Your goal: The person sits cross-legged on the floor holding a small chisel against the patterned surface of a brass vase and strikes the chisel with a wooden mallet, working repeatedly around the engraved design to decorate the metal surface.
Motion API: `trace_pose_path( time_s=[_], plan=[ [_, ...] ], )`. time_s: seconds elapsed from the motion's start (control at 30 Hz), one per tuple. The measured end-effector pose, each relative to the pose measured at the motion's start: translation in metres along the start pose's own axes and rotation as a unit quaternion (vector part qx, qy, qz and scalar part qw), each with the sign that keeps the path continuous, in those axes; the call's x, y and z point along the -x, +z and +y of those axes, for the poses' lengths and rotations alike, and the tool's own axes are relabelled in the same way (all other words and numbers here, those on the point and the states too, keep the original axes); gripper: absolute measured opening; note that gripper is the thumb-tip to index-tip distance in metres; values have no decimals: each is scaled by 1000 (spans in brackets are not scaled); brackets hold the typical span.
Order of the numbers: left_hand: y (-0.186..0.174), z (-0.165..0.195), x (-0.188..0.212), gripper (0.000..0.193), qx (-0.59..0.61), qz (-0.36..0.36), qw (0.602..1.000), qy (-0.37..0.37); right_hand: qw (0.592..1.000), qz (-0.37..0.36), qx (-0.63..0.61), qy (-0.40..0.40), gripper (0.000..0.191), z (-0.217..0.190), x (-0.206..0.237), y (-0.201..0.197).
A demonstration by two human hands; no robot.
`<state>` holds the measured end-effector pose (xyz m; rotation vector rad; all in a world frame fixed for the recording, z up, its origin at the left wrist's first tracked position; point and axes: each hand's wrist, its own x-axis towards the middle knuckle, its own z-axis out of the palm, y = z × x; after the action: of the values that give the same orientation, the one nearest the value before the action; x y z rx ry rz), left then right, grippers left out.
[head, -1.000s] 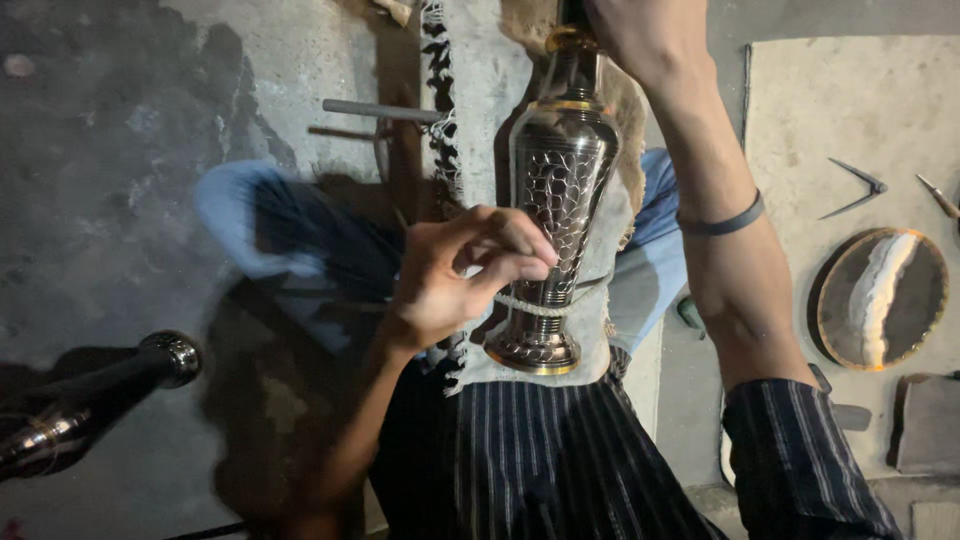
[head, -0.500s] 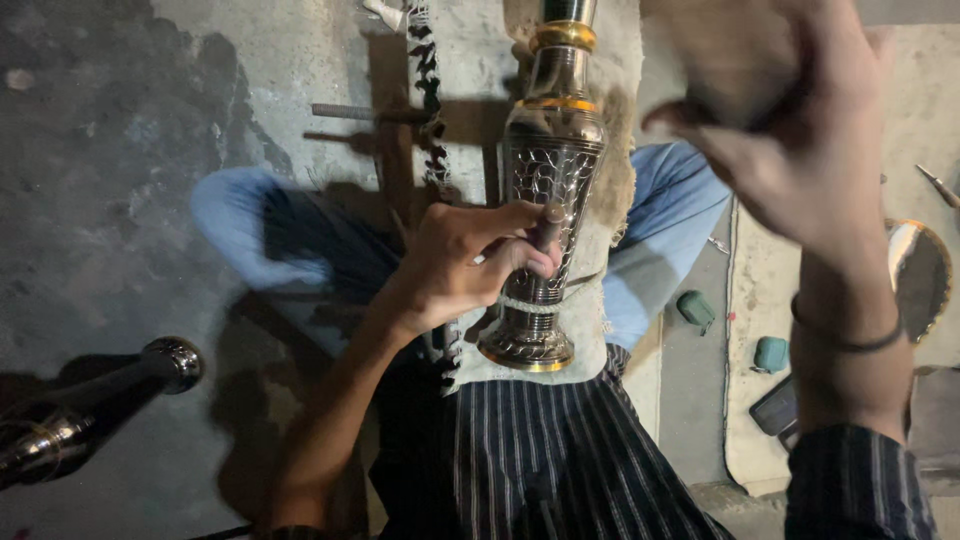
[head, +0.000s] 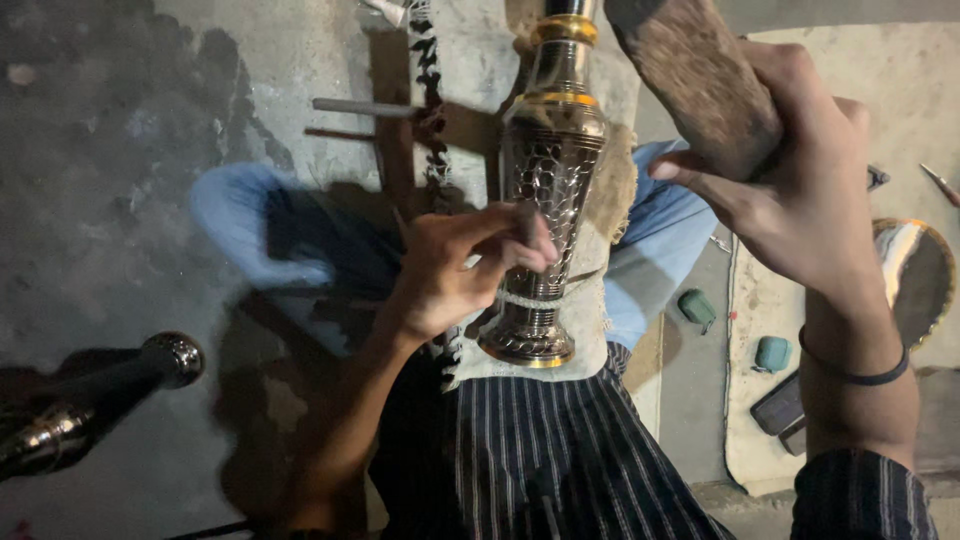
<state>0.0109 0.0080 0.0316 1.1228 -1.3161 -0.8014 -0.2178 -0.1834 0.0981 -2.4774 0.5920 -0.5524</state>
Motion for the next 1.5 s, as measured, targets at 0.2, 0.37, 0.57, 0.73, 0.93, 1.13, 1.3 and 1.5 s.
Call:
trace_pose_path(
  time_s=[0.2,0.37,0.57,0.73,0.93,1.13,1.3,1.5],
  plan=[
    [-3,-8,-10,14,-100,-69,992,-21,992,-79,62,-73,53,-44,-43,-8],
    [-3,-15,-7,12,-107,-83,990,30,988,-115,95,-26,54,-54,-34,-24],
    [-2,-18,-5,28,-67,-83,994,31,944,-208,256,-24,72,-43,-20,-26],
    [-4,-12,-2,34,-41,-69,997,-2,981,-26,-93,167,25,-38,-24,-21],
    [-1,-8,-2,37,-29,-60,998,-11,944,-135,279,-112,60,-17,-29,-21],
    [-1,-8,5,13,-47,-31,998,8,898,-281,330,-77,89,-27,-37,-22],
    [15,-3,19,8,273,48,955,-103,939,-240,213,-127,76,-32,-53,-17],
    [20,1,29,5,88,88,988,-93,964,-252,13,-89,72,-20,-83,-16]
  ],
)
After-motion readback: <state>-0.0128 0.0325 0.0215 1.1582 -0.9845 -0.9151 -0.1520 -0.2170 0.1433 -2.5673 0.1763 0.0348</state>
